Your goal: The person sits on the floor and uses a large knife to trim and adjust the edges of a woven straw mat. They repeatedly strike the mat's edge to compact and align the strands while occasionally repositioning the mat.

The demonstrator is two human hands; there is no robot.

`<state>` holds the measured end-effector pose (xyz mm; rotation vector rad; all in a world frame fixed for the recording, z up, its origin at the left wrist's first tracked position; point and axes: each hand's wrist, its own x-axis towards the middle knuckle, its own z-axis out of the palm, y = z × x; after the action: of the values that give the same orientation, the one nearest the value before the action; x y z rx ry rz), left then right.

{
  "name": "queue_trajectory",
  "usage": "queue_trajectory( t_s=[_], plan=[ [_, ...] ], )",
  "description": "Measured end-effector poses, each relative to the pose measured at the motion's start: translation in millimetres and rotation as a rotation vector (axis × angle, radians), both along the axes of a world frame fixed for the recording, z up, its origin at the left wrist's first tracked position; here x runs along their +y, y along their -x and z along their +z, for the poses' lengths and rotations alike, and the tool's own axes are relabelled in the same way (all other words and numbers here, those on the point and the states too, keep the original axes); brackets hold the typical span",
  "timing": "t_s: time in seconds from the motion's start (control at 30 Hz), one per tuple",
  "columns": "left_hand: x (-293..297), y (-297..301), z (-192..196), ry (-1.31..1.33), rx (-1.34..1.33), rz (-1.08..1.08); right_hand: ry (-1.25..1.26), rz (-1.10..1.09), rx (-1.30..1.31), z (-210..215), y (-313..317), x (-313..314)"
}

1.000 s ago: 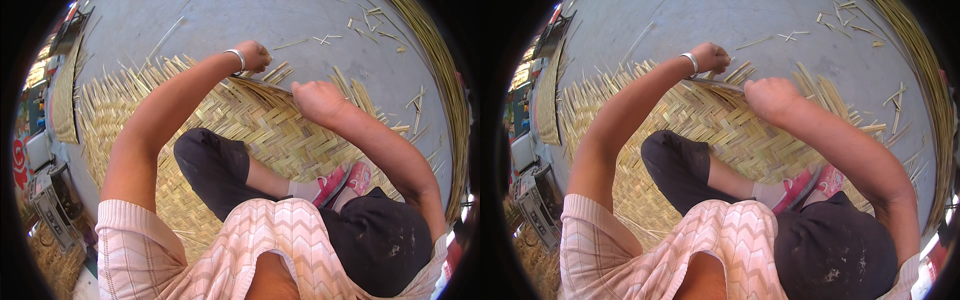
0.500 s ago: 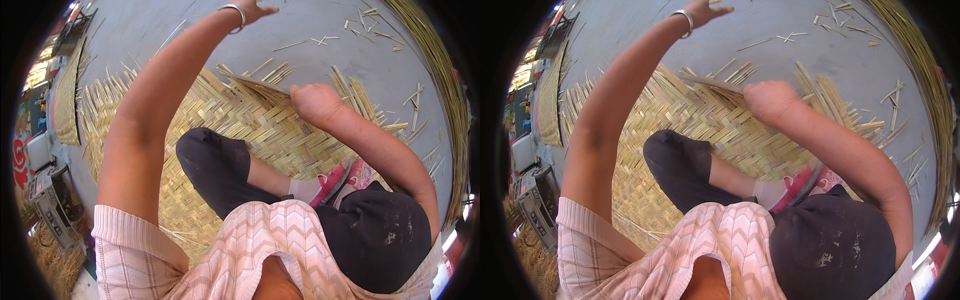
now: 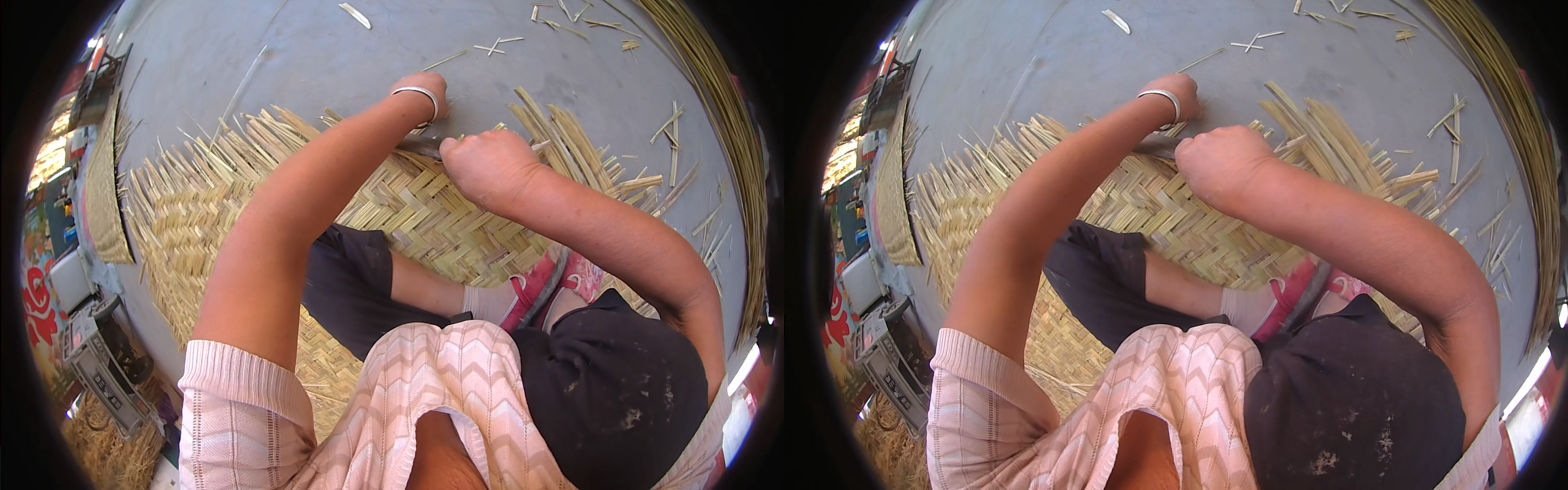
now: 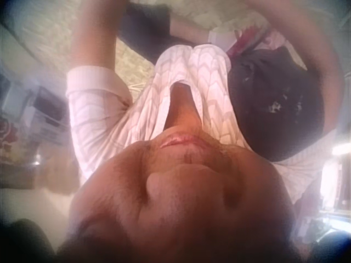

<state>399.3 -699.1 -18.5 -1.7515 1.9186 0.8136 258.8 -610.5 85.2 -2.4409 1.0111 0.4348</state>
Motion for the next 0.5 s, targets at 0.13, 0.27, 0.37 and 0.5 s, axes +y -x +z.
queue_trajectory(
  t_s=[0.13, 0.27, 0.37, 0.5],
  plan=[
    [-1.3, -6.6, -10.3, -0.016, -0.014, -0.046, 0.028, -0.003, -0.018, 0.9, 0.0, 4.4],
    [0.7, -6.1, -9.2, -0.041, 0.012, -0.041, 0.051, 0.013, -0.075, -1.2, 0.2, 7.1],
    [2.9, -5.1, -6.6, -0.074, -0.023, -0.028, 0.047, 0.006, -0.063, -0.7, 0.5, 8.6],
    [3.0, -9.2, -9.7, -0.080, 0.011, -0.051, 0.046, 0.011, -0.063, 1.3, 1.9, 9.2]
  ],
)
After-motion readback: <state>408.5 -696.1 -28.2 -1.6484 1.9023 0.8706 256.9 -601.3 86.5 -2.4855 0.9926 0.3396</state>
